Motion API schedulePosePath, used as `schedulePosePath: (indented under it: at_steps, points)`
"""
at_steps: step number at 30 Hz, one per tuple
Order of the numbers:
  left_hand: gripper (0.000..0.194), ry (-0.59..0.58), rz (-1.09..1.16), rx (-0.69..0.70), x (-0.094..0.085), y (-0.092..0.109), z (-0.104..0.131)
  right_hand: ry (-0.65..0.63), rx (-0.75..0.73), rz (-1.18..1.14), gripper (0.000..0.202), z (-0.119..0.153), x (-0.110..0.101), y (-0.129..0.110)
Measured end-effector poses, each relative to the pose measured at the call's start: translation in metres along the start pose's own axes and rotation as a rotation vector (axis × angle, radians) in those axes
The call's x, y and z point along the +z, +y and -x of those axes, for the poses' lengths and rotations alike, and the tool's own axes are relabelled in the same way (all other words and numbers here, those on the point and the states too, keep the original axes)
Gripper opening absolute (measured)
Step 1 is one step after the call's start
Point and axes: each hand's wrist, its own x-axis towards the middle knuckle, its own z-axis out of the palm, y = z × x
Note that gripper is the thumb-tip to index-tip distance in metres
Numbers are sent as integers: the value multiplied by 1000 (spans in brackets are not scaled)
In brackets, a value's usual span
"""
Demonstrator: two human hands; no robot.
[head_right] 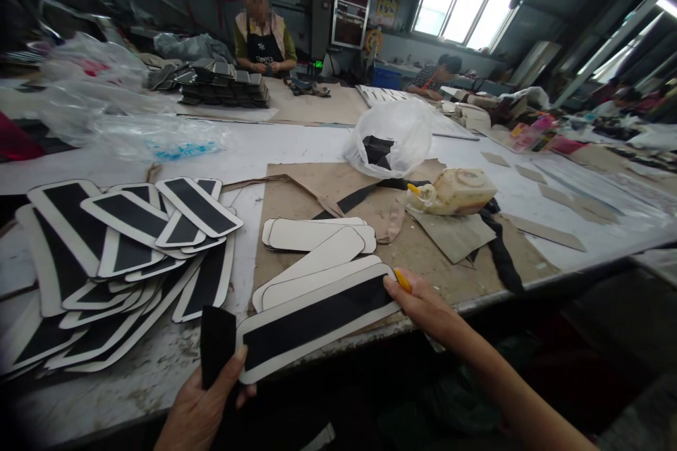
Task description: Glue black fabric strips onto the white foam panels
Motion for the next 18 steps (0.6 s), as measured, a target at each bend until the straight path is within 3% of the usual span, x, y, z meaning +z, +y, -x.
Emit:
schedulePosePath:
  at_steps: [4,9,18]
  points:
    - [35,-59,78,2,1,2,6,-110,153,-251,35,6,-3,4]
    - [30,-116,146,21,3,9,15,-123,205,-225,39,6,-4,13]
    - [32,36,197,-29,6,6,9,-124,139,-112,39,13,3,8]
